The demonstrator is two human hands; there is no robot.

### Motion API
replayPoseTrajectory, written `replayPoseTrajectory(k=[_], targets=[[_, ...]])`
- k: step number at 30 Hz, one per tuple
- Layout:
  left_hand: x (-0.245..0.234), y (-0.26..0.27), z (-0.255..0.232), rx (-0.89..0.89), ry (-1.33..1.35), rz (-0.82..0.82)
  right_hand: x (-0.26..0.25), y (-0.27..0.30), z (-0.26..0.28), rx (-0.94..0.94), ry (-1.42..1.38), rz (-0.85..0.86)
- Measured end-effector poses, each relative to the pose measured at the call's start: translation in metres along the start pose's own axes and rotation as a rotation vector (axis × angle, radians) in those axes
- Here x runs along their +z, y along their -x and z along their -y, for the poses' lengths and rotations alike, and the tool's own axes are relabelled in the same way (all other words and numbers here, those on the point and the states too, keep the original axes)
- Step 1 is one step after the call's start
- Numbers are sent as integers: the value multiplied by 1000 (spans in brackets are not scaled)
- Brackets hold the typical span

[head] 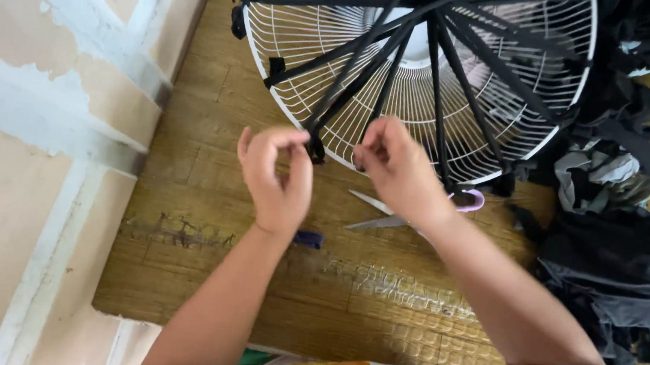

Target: Weaving black fabric strips through a circular metal fan guard to create a DIY rug.

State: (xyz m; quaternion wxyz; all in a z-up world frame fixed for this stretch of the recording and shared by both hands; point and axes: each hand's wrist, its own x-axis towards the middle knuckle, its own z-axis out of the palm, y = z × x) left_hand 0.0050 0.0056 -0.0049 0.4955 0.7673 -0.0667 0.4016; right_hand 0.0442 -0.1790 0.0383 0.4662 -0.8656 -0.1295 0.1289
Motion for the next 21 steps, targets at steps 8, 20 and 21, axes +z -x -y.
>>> replayPoseTrajectory(k=[8, 20, 21], targets=[[16, 13, 8, -427, 248, 55, 14, 30, -73, -667, 230, -335], [31, 27, -35, -451, 192, 565, -30, 46, -67, -292, 142, -299], [28, 26, -39, -452, 189, 563, -22, 50, -55, -295, 140, -297]])
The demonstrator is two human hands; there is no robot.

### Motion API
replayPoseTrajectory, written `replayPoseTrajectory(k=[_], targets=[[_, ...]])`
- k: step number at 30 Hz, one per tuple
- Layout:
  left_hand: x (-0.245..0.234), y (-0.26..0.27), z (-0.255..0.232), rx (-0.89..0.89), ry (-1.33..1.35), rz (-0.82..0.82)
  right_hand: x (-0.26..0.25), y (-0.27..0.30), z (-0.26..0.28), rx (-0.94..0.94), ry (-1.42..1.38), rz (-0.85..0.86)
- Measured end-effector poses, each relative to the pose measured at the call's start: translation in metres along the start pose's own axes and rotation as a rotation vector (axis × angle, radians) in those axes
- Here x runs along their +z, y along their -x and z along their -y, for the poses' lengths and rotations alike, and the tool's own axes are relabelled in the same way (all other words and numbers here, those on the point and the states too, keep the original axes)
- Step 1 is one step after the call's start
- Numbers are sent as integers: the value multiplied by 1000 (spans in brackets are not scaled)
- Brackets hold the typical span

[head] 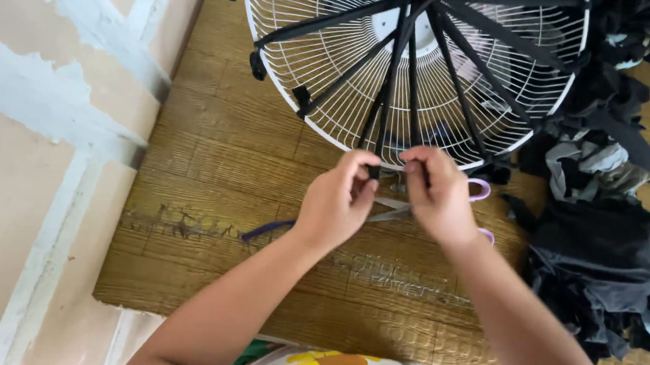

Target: Weaving black fabric strips through a circular metal fan guard to create a DIY rug.

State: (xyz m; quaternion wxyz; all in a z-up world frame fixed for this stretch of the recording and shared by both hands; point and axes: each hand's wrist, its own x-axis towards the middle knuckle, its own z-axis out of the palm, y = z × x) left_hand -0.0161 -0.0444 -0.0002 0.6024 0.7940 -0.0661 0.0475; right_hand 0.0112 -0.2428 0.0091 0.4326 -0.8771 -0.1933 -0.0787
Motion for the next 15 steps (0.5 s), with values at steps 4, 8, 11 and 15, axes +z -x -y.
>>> replayPoseTrajectory(k=[4, 8, 11, 15], targets=[[-4, 7, -6, 258, -91, 35, 16, 12, 34, 16, 139, -96], [-18, 8, -6, 623, -57, -64, 33, 14, 27, 386, -583, -49], [-25, 6, -2, 639, -8, 97, 38, 18, 33, 660, -1244, -66], [-34, -4, -4, 567, -108, 132, 52, 29, 13, 693, -1238, -166]])
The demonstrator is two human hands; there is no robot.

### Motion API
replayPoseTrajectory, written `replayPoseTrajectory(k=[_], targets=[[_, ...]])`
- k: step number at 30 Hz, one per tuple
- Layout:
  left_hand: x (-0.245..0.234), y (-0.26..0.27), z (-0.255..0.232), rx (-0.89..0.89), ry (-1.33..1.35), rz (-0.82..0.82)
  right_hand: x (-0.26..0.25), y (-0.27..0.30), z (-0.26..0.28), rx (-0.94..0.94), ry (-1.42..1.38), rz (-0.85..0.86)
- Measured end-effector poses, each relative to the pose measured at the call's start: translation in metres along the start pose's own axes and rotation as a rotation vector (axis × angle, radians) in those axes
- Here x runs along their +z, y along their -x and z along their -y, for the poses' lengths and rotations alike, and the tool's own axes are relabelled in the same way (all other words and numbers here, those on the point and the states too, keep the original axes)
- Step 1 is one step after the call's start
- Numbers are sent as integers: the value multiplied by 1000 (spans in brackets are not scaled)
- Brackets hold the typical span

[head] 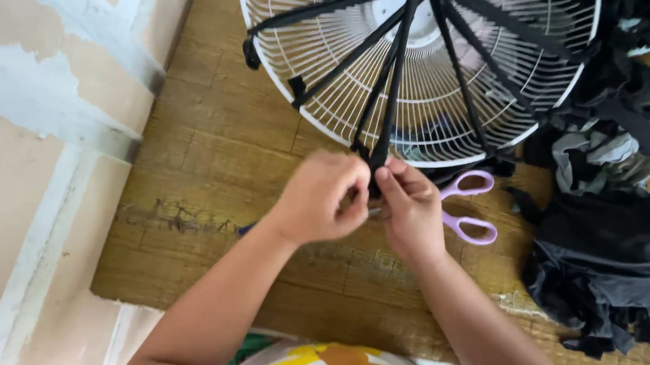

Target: Weaving black fabric strips through a circular metal fan guard to create a DIY rug.

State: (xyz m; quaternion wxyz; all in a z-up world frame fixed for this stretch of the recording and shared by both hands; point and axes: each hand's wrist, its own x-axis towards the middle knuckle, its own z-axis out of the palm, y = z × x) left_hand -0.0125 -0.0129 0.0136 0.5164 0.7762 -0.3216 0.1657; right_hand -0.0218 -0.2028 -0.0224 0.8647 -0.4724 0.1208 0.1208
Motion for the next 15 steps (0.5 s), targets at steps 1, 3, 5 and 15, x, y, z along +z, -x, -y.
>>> replayPoseTrajectory(k=[1, 3, 5, 15], targets=[[-3, -2, 1, 17, -33, -22, -3, 1, -4, -74, 82, -6], [-9, -4, 7, 36, -70, -44, -3, 2, -6, -149, 163, -7], [-13, -7, 17, -127, -357, -175, 4, 0, 1, -184, 71, 5], [8, -1, 15, -100, -555, -47, -13, 0, 0, -252, 349, 0]])
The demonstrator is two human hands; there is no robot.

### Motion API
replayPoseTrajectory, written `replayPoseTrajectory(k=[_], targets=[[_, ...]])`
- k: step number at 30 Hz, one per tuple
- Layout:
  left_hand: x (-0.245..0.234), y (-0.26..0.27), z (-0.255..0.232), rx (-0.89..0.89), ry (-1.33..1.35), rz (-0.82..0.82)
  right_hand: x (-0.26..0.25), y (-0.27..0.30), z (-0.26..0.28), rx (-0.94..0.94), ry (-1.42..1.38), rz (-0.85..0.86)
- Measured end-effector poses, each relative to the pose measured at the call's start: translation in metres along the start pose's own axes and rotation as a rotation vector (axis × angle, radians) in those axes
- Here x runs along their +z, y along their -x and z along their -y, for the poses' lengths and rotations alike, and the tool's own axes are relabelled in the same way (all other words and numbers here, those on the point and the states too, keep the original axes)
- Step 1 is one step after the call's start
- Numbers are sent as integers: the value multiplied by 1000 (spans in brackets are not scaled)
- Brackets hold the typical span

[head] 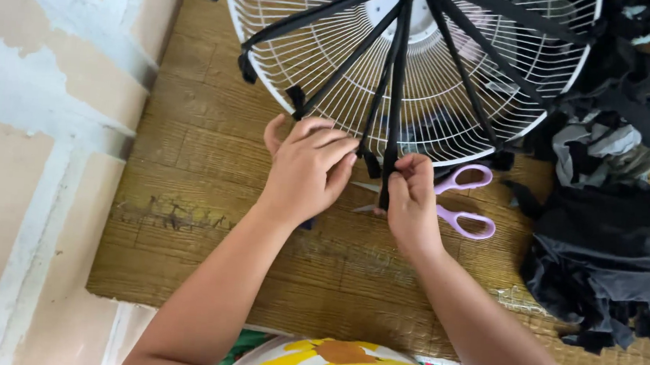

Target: Weaving black fabric strips through a circular metal fan guard to create a DIY rug.

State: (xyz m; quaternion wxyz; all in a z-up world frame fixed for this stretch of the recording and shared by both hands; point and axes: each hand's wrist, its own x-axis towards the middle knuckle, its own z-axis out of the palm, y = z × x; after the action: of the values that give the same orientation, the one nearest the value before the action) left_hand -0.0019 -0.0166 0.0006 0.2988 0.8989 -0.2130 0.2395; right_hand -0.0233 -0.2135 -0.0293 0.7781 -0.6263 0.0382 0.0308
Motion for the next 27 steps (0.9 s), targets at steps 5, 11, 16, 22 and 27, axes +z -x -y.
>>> replayPoseTrajectory(k=[5, 11, 16, 22, 27], targets=[[-7, -2, -8, -71, 135, -153, -4, 8, 2, -87, 365, 35], [-10, -1, -14, -411, 413, 269, 12, 16, 8, -578, 790, 193], [7, 3, 0, -612, 962, 275, 20, 16, 17, -685, 821, 306], [8, 5, -11, -645, 903, 271, 23, 21, 28, -759, 906, 394], [12, 8, -6, -601, 1033, 42, 7, -3, 70, -664, 919, 219]])
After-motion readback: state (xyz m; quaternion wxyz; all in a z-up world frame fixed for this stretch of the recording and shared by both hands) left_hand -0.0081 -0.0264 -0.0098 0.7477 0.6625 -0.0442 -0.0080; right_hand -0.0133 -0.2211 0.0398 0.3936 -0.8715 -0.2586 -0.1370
